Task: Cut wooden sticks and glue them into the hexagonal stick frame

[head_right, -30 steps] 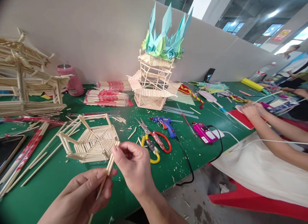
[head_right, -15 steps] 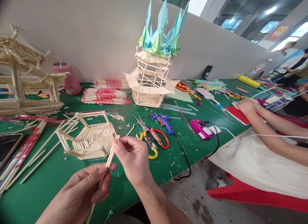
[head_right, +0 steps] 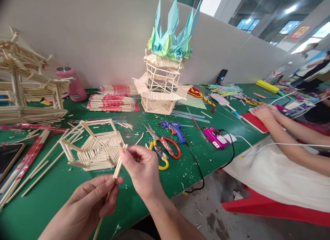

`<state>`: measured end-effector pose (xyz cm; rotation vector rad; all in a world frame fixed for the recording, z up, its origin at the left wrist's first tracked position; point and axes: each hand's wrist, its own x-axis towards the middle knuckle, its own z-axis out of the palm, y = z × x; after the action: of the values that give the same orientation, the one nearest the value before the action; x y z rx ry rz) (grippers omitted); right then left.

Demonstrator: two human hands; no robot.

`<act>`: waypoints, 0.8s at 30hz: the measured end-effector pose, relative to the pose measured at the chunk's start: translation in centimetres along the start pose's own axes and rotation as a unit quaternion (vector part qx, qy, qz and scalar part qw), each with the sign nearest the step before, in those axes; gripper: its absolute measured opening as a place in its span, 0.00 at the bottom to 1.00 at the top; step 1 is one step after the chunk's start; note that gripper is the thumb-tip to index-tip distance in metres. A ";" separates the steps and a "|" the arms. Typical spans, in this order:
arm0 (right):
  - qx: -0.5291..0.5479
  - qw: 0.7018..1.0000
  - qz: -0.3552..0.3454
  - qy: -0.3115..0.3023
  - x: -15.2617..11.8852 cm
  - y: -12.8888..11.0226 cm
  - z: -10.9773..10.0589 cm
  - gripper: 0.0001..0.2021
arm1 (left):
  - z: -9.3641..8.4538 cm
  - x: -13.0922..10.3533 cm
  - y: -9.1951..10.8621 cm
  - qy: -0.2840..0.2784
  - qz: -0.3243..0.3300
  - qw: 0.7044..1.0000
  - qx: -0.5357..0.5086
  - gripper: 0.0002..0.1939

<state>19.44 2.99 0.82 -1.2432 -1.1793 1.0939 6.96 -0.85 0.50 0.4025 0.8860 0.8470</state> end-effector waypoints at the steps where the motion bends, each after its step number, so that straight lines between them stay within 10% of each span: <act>1: 0.002 1.000 0.000 0.001 0.0 0.0 0.0 0.12 | 0.0 0.0 0.0 0.000 -0.004 1.000 0.000 0.13; 24: -0.136 0.989 -0.043 0.028 0.3 0.9 -1.5 0.16 | -0.6 0.4 -0.6 0.043 0.007 0.999 0.008 0.15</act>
<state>20.98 3.18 0.01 -1.4064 -1.3583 0.8477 6.88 -0.95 -0.42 0.3889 0.9711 0.8754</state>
